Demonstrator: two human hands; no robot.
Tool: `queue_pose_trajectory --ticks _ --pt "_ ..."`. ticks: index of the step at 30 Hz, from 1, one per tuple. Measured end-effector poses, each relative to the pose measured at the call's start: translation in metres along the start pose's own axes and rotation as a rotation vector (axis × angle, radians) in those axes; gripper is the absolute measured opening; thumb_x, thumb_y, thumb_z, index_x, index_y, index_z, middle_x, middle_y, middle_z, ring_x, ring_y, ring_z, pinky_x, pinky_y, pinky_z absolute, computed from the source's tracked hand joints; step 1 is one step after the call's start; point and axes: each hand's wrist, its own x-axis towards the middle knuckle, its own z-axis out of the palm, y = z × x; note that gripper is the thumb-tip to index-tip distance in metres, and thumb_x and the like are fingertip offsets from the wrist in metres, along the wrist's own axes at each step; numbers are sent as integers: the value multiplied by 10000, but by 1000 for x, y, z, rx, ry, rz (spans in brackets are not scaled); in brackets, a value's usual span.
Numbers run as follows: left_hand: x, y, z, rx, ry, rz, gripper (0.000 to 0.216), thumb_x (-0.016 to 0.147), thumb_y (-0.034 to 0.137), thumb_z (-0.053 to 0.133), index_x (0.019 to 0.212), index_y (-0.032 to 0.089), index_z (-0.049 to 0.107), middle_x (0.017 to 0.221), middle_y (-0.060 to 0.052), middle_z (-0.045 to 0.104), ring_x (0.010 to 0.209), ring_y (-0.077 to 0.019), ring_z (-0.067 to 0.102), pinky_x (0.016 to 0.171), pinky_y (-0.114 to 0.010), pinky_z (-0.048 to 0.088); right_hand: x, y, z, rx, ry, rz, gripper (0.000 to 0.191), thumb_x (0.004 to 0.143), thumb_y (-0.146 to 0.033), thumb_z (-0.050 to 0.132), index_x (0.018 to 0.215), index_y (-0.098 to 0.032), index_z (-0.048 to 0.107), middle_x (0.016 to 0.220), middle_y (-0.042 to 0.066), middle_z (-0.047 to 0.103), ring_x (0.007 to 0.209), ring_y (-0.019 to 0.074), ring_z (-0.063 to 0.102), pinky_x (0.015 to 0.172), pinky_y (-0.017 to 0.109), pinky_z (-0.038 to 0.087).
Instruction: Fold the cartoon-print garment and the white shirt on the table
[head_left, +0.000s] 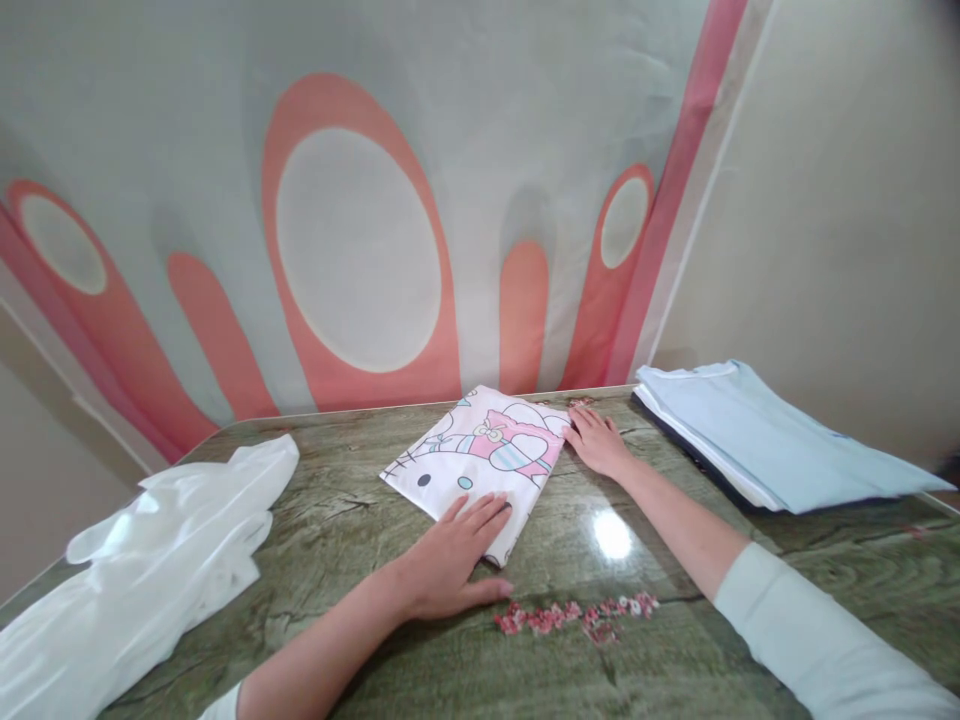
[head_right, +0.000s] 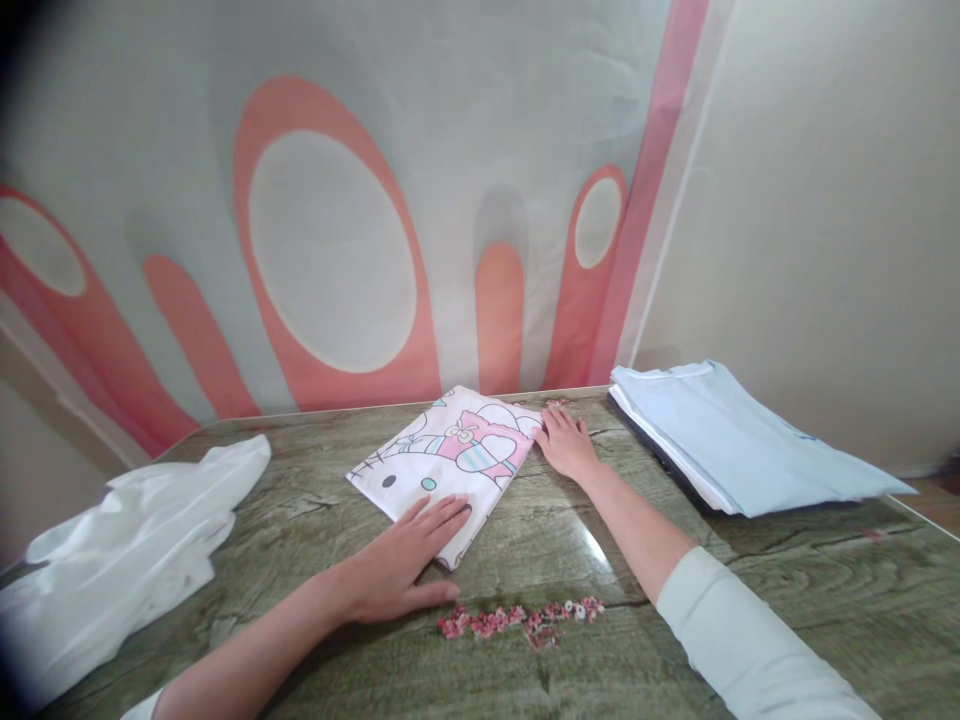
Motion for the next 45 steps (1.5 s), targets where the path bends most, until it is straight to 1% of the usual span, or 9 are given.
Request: queue_pose_trajectory --ticks 5,8,13,17,20,24,30,37,45 --pt "-11 2 -2 -73 100 52 492 887 439 471 1323 222 399 1390 -77 391 1271 -223 355 1071 -385 245 -2 -5 2 -21 34 -111 502 928 -445 229 1342 -211 389 1449 56 318 1328 251 240 1069 494 152" --pt "-15 2 -4 -93 142 58 352 909 356 445 1225 208 495 1289 -79 491 1182 -204 451 1002 -343 343 -5 -8 -5 -22 193 -55 438 918 -375 291 1227 -149 504 1352 121 443 1273 287 317 1045 512 188" --pt "-15 1 -1 -63 137 77 480 891 454 459 1300 205 423 1379 -88 404 1251 -229 381 1049 -387 277 -33 -31 -19 160 214 -247 301 884 -266 362 1025 -144 599 1063 120 607 1041 233 519 932 358 387" --pt "-14 3 5 -20 41 85 670 886 575 375 1428 223 199 1487 -83 185 1355 -256 176 1100 -461 107 -62 -51 -20 168 132 -411 371 903 -326 354 1207 -198 524 1286 82 505 1196 230 422 995 392 337" --pt "-13 7 7 -1 -7 74 682 892 603 313 1441 232 153 1498 -70 129 1369 -255 112 1104 -461 58 -63 -47 -13 91 -17 -447 455 930 -417 270 1342 -269 395 1419 19 374 1308 222 292 1050 444 256" --pt "-14 10 5 21 -25 56 692 892 618 282 1443 223 143 1501 -70 102 1372 -246 91 1107 -445 45 -43 -20 -2 14 -71 -282 497 934 -445 196 1386 -280 319 1450 9 318 1324 221 271 1073 494 187" --pt "-14 11 6 53 -22 51 685 894 619 267 1442 225 149 1502 -66 103 1372 -247 91 1109 -433 50 -25 7 5 -13 44 5 530 930 -414 205 1386 -174 328 1450 83 311 1327 257 259 1053 489 243" --pt "-15 9 7 38 9 70 682 895 609 286 1441 219 160 1497 -79 128 1368 -253 113 1107 -440 67 -45 -34 -7 76 -63 -373 554 927 -514 196 1415 -261 264 1481 17 240 1356 217 191 1092 456 178" --pt "6 26 21 35 45 -31 646 919 585 209 1433 195 176 1502 -76 106 1373 -256 68 1100 -460 67 -24 -33 -5 88 -172 -331 606 893 -598 186 1411 -296 271 1494 -11 193 1363 248 157 1095 493 132"
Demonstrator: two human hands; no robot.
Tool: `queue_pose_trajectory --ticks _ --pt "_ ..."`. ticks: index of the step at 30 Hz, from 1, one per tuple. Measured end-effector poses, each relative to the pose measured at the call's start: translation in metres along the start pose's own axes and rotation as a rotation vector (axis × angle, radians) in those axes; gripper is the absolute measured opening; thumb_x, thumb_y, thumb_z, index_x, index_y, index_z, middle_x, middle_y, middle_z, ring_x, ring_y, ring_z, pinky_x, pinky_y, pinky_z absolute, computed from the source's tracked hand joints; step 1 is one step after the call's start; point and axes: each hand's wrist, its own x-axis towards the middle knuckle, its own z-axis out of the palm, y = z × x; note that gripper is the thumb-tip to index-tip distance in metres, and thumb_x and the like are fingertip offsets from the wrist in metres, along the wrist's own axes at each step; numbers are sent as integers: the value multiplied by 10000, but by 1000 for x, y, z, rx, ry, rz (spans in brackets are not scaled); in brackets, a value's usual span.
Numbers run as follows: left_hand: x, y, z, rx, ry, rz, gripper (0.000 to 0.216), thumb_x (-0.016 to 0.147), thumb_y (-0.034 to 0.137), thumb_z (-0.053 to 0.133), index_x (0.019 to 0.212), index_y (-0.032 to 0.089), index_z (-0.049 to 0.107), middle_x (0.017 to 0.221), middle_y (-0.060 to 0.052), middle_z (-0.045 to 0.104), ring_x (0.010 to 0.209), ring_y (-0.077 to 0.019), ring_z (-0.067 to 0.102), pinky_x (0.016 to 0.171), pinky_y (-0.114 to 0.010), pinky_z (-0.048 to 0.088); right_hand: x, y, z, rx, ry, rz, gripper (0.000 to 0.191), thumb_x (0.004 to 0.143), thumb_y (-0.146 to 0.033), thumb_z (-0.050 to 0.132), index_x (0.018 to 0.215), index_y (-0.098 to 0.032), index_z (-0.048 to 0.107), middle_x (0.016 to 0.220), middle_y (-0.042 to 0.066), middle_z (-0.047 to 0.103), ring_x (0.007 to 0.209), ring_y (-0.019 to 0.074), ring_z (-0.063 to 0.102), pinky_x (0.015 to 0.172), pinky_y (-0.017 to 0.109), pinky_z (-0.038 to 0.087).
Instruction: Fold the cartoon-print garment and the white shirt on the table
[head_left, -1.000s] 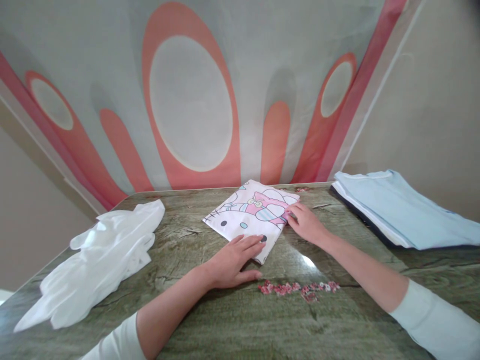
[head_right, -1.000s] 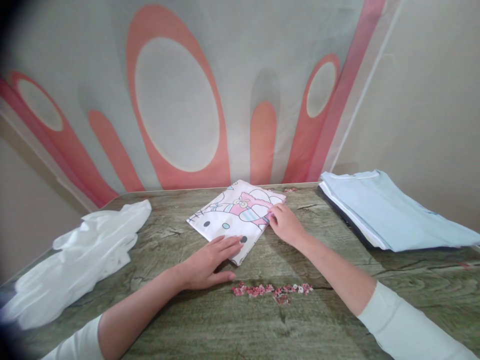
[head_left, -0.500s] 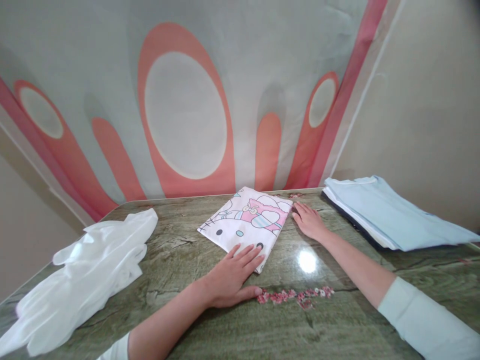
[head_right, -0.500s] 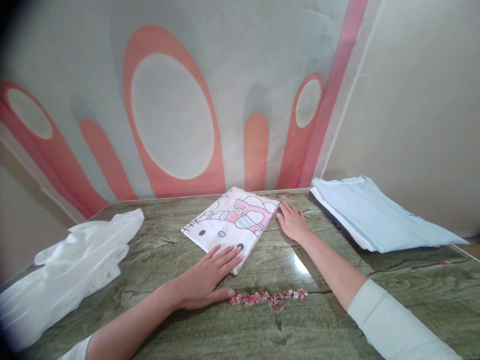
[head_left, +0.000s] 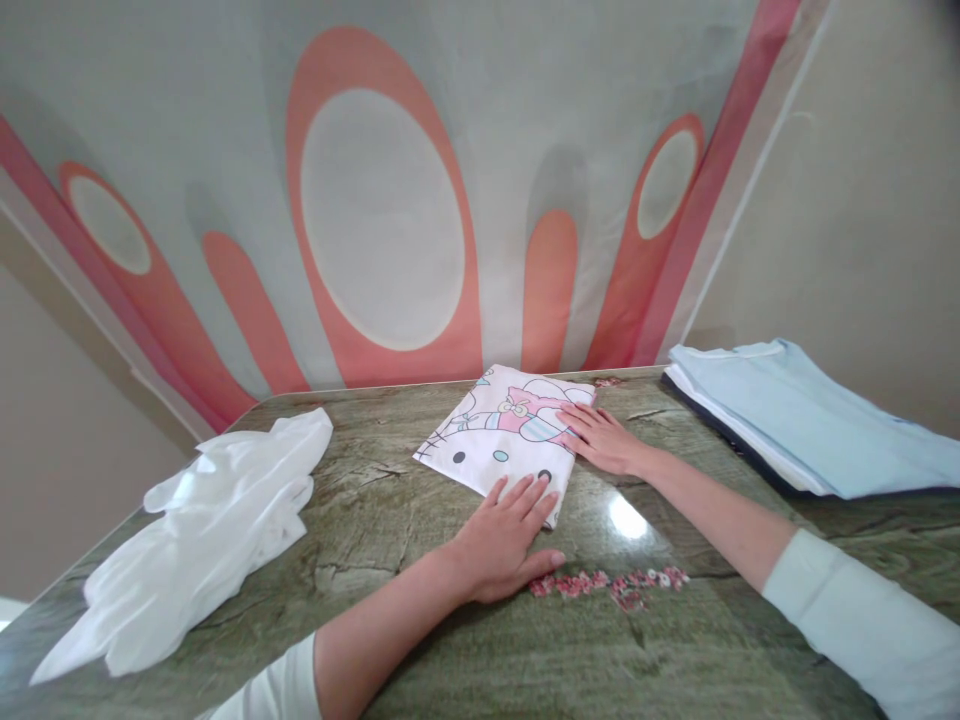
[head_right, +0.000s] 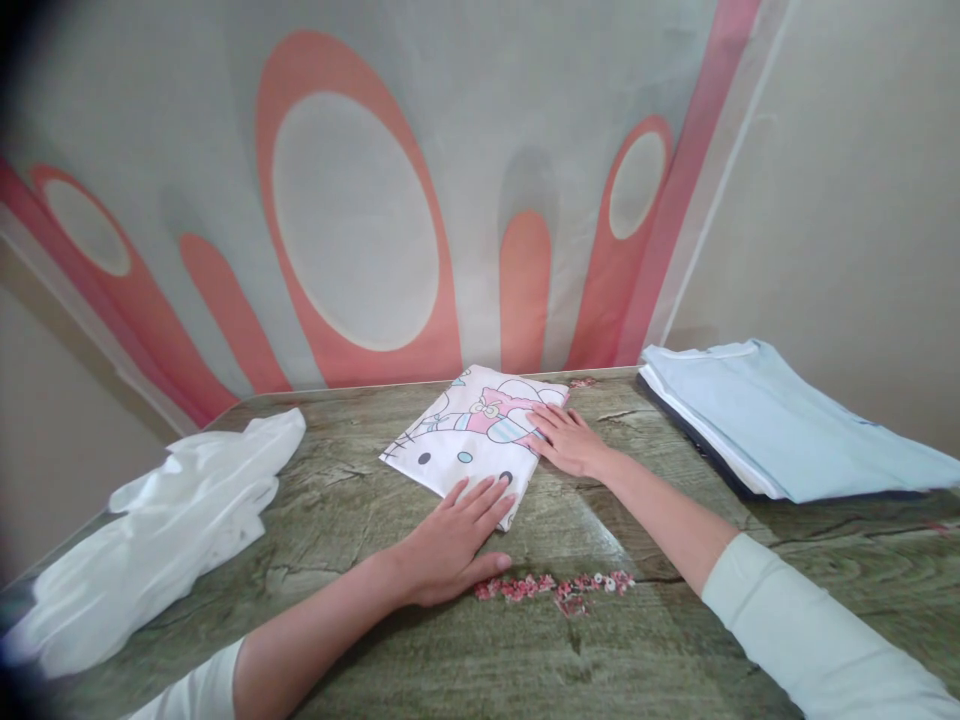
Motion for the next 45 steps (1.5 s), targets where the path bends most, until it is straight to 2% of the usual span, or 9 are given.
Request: queue_pose_trajectory --ticks 5,7,10,14,18,21,25,35,45 --pt "27 5 -3 -66 -32 75 594 953 512 139 1426 157 197 1493 -82 161 1368 -219 125 1104 -408 110 33 18 -13 137 -37 -4 558 923 -540 128 1317 -290 434 1441 4 336 1338 243 242 1082 531 115" --pt "40 -4 -9 -67 -36 96 537 969 453 116 1408 175 252 1480 -67 221 1360 -199 167 1098 -394 141 43 21 -15 157 3 -10 520 933 -512 169 1259 -269 492 1413 21 386 1317 244 290 1071 530 145" --pt "55 -26 -12 22 34 -7 504 973 416 140 1377 173 319 1460 -75 273 1353 -218 187 1089 -438 126 47 20 -12 159 83 -17 452 940 -445 242 1241 -220 495 1386 55 422 1283 227 346 1058 467 222" --pt "62 -47 -3 123 85 -53 507 963 438 185 1385 183 304 1469 -81 246 1354 -233 173 1085 -464 92 25 13 -7 190 237 -18 383 930 -334 296 1198 -153 499 1244 106 537 1161 200 469 991 356 345" --pt "61 -50 5 132 110 -36 542 947 491 216 1397 196 280 1480 -76 219 1356 -237 159 1086 -458 85 -25 1 -6 328 340 -43 229 861 -248 413 981 -180 596 1030 78 616 978 196 559 904 351 424" --pt "64 -43 6 118 125 -50 518 956 468 193 1392 208 294 1472 -70 244 1352 -239 175 1084 -468 81 -64 -12 -10 406 259 -96 201 841 -213 437 863 -208 637 1036 65 605 952 193 569 886 363 440" --pt "68 -29 4 99 105 49 460 975 409 155 1395 275 284 1475 -20 244 1352 -216 184 1083 -458 88 -91 -25 -18 447 170 -205 260 855 -198 435 952 -234 674 1080 66 590 982 193 560 885 362 441" --pt "68 -25 4 110 82 111 492 967 466 157 1414 279 238 1485 -22 208 1358 -216 169 1079 -449 109 -89 -29 -21 420 177 -269 268 862 -227 468 1042 -251 665 963 65 589 931 193 535 848 360 425" --pt "69 -26 3 105 60 99 462 978 418 135 1408 293 248 1490 -3 192 1363 -199 147 1087 -437 89 -90 -36 -26 387 62 -154 125 783 -254 594 864 -244 690 832 22 577 872 194 514 862 398 325"
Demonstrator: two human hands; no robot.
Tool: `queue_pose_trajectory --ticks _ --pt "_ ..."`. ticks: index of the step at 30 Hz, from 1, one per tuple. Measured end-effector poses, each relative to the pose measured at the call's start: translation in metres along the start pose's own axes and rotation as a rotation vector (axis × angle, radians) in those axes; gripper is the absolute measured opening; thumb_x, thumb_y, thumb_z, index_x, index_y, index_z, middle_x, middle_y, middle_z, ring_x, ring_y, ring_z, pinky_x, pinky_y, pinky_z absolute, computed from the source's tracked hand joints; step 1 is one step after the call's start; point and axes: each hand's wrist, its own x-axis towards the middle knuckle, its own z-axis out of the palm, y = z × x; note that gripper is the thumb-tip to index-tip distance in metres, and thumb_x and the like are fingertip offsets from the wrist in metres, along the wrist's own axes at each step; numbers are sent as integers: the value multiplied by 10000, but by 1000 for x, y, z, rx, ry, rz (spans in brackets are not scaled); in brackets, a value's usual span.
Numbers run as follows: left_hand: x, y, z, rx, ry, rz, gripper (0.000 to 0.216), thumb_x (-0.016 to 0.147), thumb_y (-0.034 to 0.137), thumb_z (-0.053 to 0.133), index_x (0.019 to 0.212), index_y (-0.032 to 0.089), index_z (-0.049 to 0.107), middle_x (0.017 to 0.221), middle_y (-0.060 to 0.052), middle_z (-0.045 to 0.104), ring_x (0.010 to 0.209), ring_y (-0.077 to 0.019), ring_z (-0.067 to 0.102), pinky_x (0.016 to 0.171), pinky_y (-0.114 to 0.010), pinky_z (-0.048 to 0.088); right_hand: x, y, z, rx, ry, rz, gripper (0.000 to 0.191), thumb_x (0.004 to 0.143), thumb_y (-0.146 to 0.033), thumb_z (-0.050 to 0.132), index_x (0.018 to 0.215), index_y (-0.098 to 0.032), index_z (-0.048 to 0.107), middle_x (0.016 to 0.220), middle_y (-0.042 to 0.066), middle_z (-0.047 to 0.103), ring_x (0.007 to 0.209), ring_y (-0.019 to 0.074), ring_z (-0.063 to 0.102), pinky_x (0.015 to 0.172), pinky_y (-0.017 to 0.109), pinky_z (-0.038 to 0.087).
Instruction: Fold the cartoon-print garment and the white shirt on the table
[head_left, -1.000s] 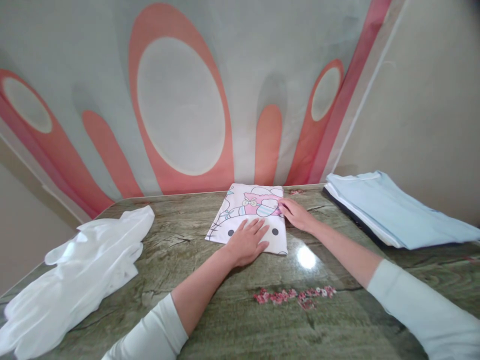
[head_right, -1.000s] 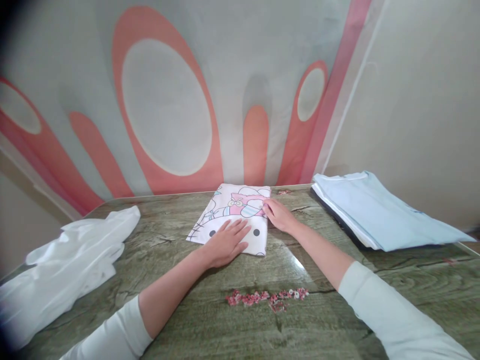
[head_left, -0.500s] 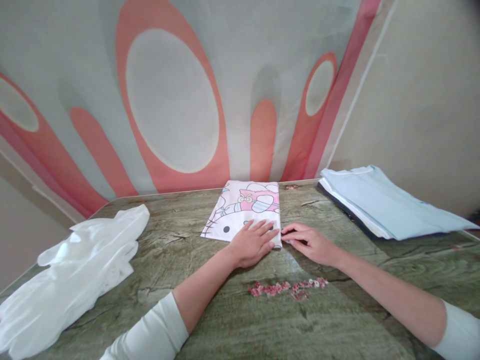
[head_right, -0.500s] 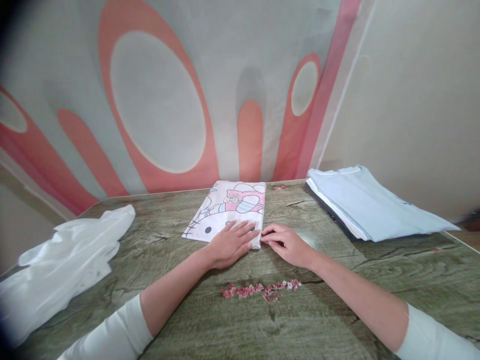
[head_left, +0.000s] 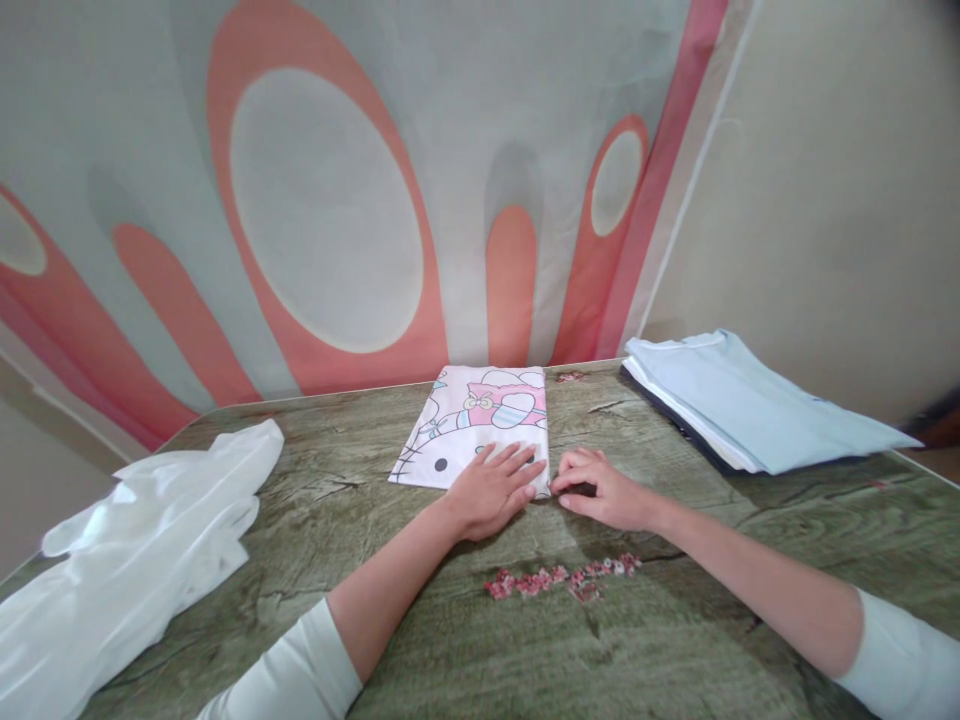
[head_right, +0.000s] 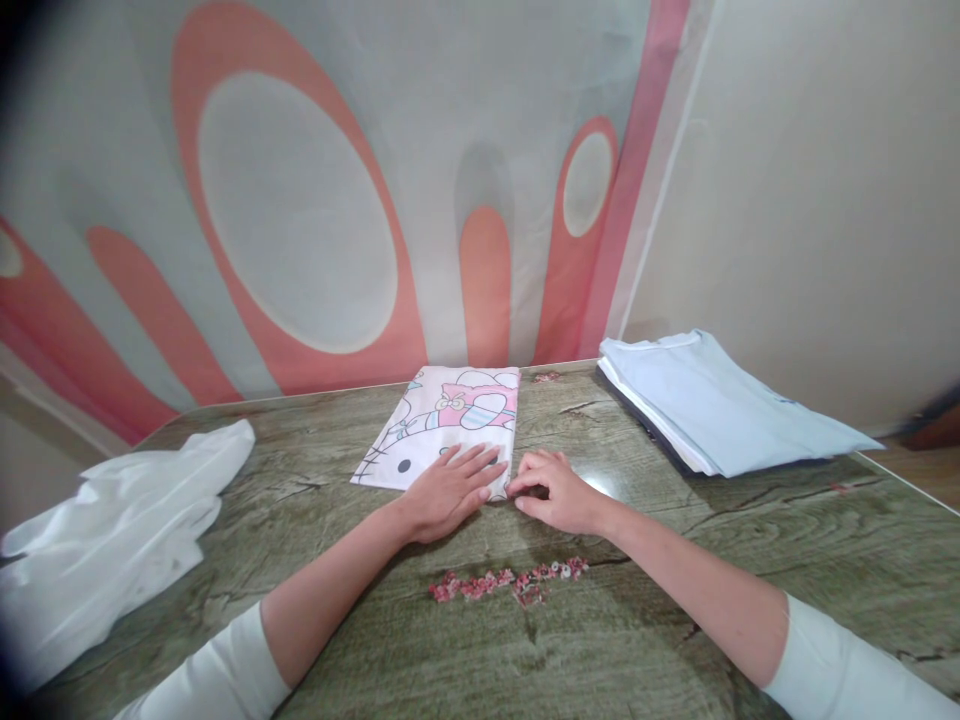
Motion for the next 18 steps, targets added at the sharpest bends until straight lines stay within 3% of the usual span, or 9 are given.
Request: queue_pose_trajectory --ticks 6,11,18 --pt "1 1 0 11 -8 0 466 979 419 124 1408 286 248 1489 -10 197 1363 -198 146 1085 -436 91 5 -2 4 21 41 59 183 742 -334 650 897 -242 682 838 19 599 866 197 530 853 388 321" --pt "1 1 0 23 -4 2 471 979 422 119 1409 279 246 1490 -13 193 1363 -196 143 1085 -430 89 9 -5 16 -31 132 153 155 685 -376 703 749 -236 682 753 0 610 800 193 542 825 391 318" --pt "1 1 2 48 -2 0 475 977 436 117 1407 285 252 1491 -8 189 1363 -201 145 1085 -427 93 7 -3 16 23 147 101 86 705 -306 697 695 -223 673 756 -4 617 791 175 554 823 371 315"
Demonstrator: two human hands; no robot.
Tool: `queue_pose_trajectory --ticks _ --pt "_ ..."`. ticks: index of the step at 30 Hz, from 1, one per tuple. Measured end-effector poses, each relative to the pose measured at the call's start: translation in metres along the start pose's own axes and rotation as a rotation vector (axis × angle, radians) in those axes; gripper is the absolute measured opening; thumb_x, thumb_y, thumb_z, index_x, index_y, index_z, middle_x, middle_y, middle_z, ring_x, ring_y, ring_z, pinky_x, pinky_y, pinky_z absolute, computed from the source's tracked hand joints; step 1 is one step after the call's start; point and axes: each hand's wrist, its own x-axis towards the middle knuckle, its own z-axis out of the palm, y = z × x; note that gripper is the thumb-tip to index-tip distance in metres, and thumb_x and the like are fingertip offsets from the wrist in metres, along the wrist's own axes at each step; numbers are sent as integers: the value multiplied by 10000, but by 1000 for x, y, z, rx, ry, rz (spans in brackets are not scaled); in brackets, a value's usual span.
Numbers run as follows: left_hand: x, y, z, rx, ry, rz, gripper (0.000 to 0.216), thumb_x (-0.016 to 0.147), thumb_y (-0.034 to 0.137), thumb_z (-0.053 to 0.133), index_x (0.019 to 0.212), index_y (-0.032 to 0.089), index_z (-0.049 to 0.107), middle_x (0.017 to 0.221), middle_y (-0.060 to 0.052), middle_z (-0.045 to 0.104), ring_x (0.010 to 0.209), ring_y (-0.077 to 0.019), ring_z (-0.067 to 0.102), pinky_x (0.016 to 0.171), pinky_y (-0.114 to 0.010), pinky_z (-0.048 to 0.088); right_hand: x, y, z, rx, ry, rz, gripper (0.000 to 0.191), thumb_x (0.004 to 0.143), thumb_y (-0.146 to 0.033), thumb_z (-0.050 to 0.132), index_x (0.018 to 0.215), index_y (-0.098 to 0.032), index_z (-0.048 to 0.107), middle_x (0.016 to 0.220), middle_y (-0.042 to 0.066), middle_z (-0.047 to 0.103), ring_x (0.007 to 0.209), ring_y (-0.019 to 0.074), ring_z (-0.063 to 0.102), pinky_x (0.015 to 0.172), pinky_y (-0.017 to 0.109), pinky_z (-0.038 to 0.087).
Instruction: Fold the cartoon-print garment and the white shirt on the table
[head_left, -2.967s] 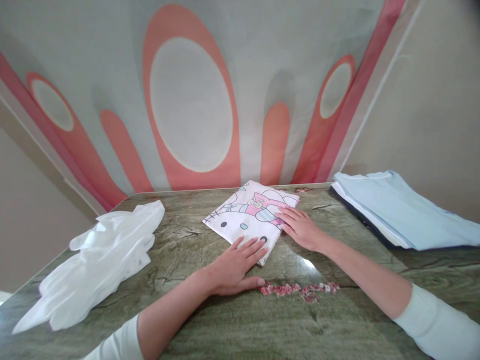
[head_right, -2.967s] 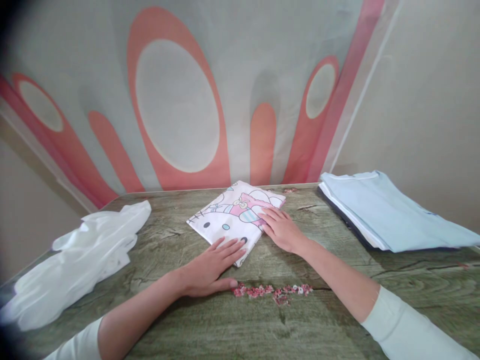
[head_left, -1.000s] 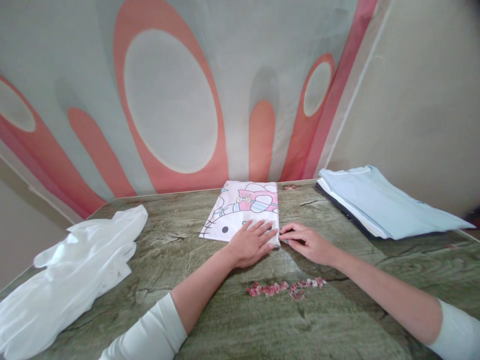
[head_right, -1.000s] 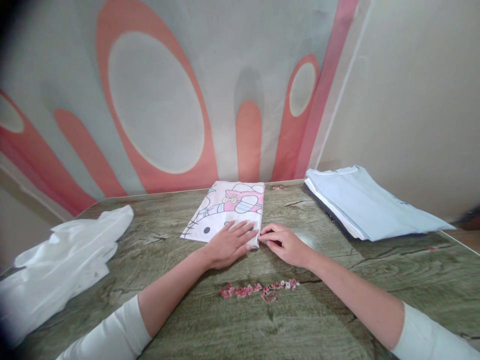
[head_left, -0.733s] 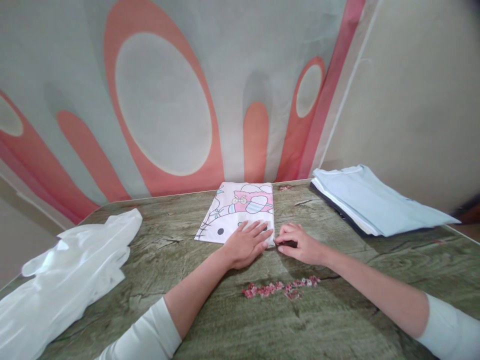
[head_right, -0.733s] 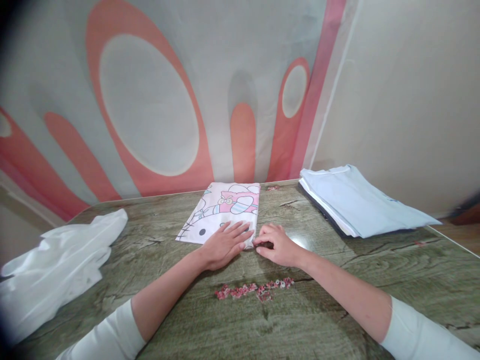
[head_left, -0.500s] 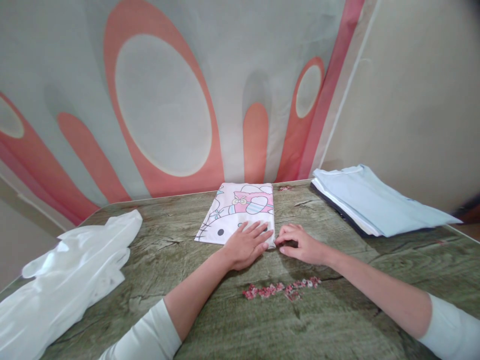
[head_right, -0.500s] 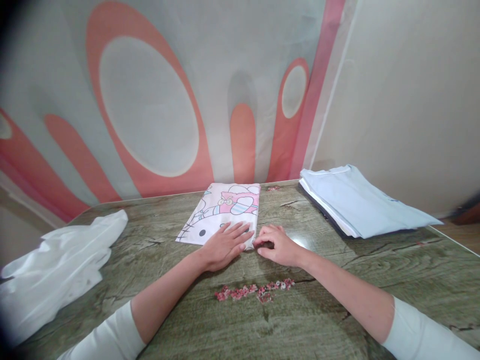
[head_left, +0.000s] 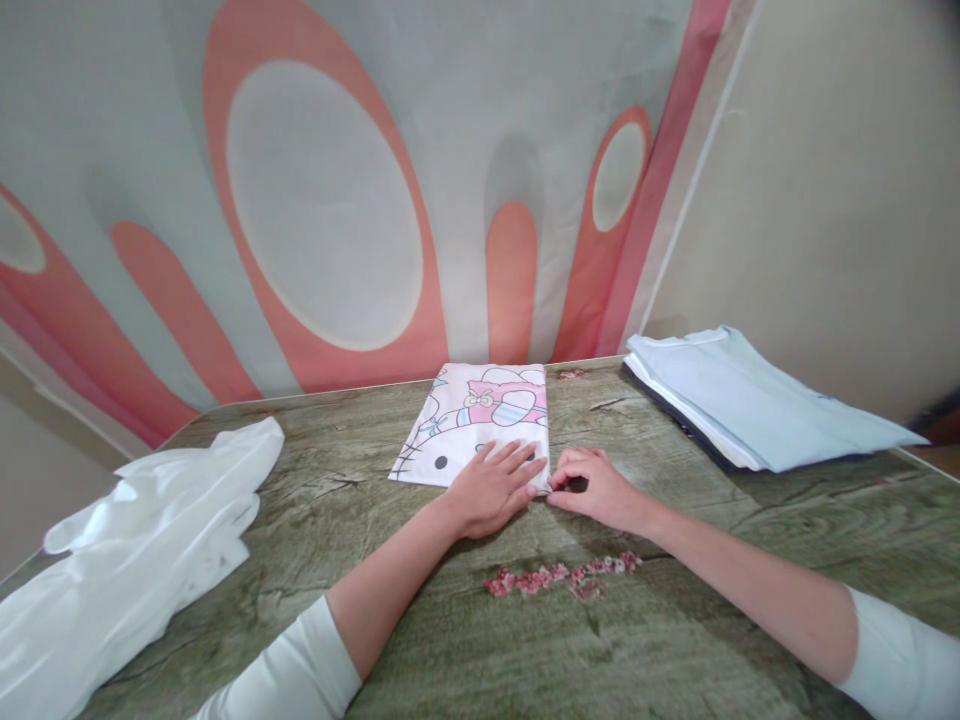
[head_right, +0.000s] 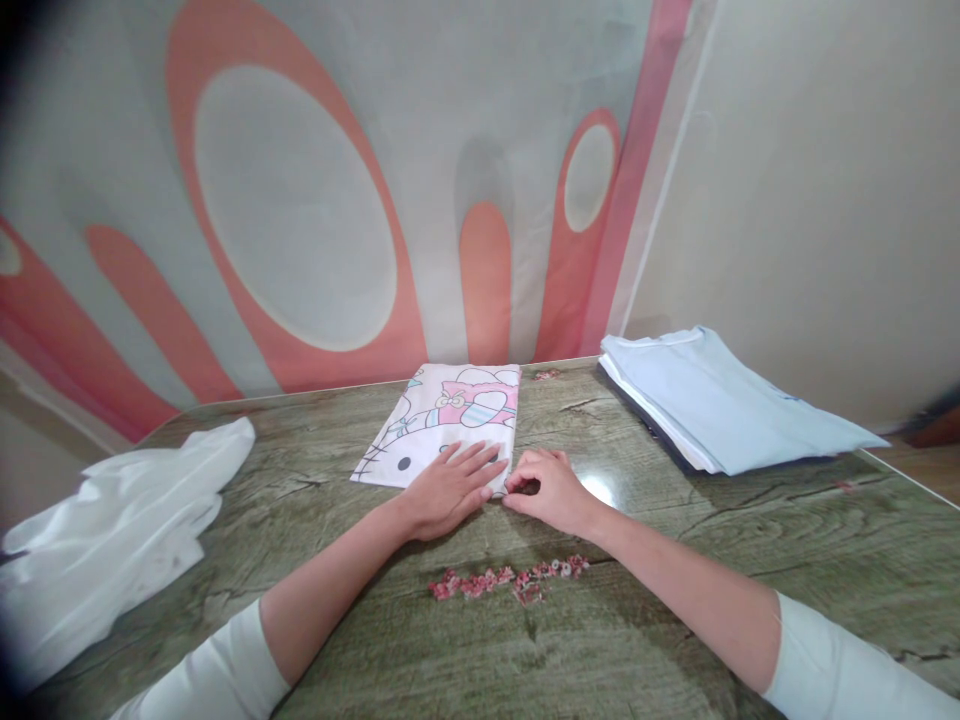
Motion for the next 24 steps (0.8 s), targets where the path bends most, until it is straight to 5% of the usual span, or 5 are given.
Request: queue_pose_trajectory --ticks 9,14,18,21,24 --pt "-3 1 -4 -45 19 16 484 971 445 156 1402 257 270 1479 -27 231 1354 -202 183 1089 -427 111 -7 6 -12 27 32 -151 78 774 -183 568 795 -206 639 800 28 594 801 180 546 779 344 401" --pt "-5 3 -9 -104 36 46 492 976 402 163 1390 171 296 1447 -72 303 1333 -168 243 1097 -365 133 -8 -1 -9 -67 84 -308 381 738 -8 417 991 -210 619 1007 64 599 966 209 495 872 395 382" --pt "-5 2 -7 -108 35 57 506 969 431 185 1382 166 310 1450 -73 296 1338 -181 232 1099 -375 127 -9 -7 -10 -127 -31 -408 372 736 12 395 915 -198 644 927 52 634 924 199 497 852 390 376" --pt "-4 1 -6 -110 34 63 510 966 450 190 1382 183 313 1456 -64 285 1341 -184 226 1099 -382 126 -9 -3 -12 -123 23 -386 319 765 -4 385 707 -196 633 742 31 618 783 174 510 792 369 387" --pt "-5 1 -6 -111 30 72 509 967 454 183 1382 190 314 1456 -62 286 1339 -180 229 1098 -384 130 -7 0 -12 -95 100 -381 322 795 -17 381 769 -195 648 801 38 640 823 175 519 797 361 401"
